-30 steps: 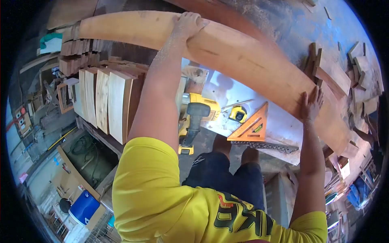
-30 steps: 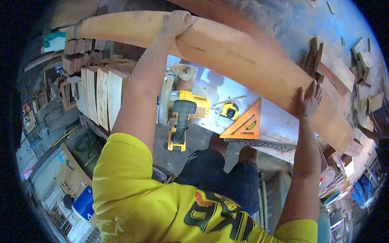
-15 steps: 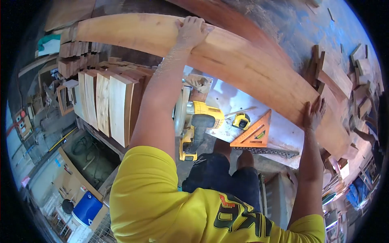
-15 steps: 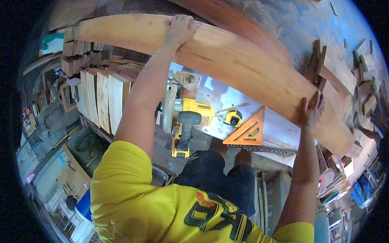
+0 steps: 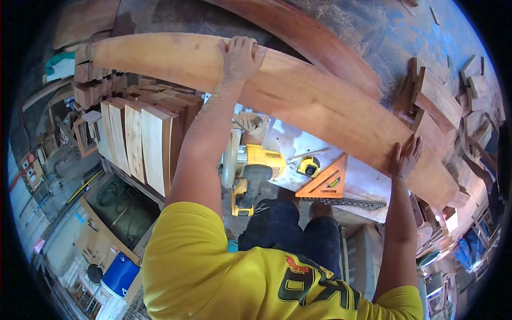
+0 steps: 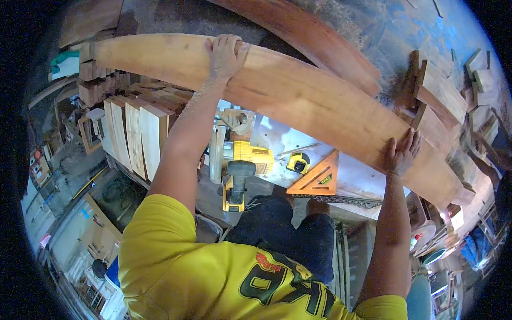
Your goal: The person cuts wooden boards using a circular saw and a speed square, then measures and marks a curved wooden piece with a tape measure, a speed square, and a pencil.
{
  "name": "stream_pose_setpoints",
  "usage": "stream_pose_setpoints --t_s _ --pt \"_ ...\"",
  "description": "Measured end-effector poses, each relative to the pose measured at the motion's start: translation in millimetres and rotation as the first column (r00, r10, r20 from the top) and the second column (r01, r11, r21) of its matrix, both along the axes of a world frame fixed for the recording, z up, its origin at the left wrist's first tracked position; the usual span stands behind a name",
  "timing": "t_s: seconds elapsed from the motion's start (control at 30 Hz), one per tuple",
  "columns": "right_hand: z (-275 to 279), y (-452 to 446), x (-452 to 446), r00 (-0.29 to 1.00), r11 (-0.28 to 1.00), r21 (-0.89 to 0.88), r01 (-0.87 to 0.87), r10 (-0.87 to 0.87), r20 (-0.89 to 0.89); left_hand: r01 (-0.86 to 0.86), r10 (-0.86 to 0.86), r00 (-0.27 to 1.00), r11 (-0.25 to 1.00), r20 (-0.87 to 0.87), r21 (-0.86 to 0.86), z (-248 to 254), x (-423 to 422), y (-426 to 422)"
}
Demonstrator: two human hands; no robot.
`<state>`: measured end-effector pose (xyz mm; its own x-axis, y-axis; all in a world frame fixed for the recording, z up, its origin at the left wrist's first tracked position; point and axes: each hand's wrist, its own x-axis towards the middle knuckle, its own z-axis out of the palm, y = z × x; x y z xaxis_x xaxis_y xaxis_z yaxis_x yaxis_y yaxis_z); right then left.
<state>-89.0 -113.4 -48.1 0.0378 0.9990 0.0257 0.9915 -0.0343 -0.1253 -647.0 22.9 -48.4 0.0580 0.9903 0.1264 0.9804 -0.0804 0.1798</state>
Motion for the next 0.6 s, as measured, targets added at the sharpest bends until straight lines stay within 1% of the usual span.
stream_pose_setpoints --t_s 0.1,0.17,0.33,0.4,0.47,0.5,0.57,0.6 --pt "4.2 0.8 -1.9 0.999 1.000 -0.019 0.001 -0.002 -0.045 -0.010 0.010 1.000 1.000 0.010 -0.002 0.4 0.1 -4.4" --pt "2.1 2.4 -0.4 0.999 1.000 -0.002 -0.003 0.003 -0.036 -0.037 0.038 0.999 0.998 -0.014 0.040 -2.7 4.4 -1.0" --pt "4.7 -1.5 -0.5 0.998 1.000 -0.019 -0.015 0.013 -0.067 -0.057 0.056 0.998 0.997 -0.036 -0.042 0.6 6.1 -5.9" --pt "-0.7 2.8 0.1 0.997 0.998 0.039 -0.052 0.054 -0.053 -0.067 0.065 0.997 0.997 -0.046 -0.036 0.5 4.5 2.4" --pt "-0.6 2.9 -0.3 0.997 0.997 0.046 -0.057 0.059 -0.048 -0.045 0.045 0.999 0.998 -0.004 0.038 -2.7 3.5 -0.1" --pt "0.4 1.1 -0.2 0.998 0.997 0.045 -0.058 0.059 -0.038 -0.049 0.050 0.999 0.998 -0.007 0.040 -1.1 2.2 -0.2" --pt "1.4 -2.9 1.3 0.999 0.999 0.021 -0.047 0.048 -0.019 -0.024 0.025 0.998 0.999 0.059 -0.028 4.1 1.1 -3.7" --pt "-1.1 -0.2 1.2 1.000 0.999 0.011 -0.031 0.031 -0.001 -0.033 0.034 0.998 0.999 0.052 -0.018 2.2 -5.6 0.4"
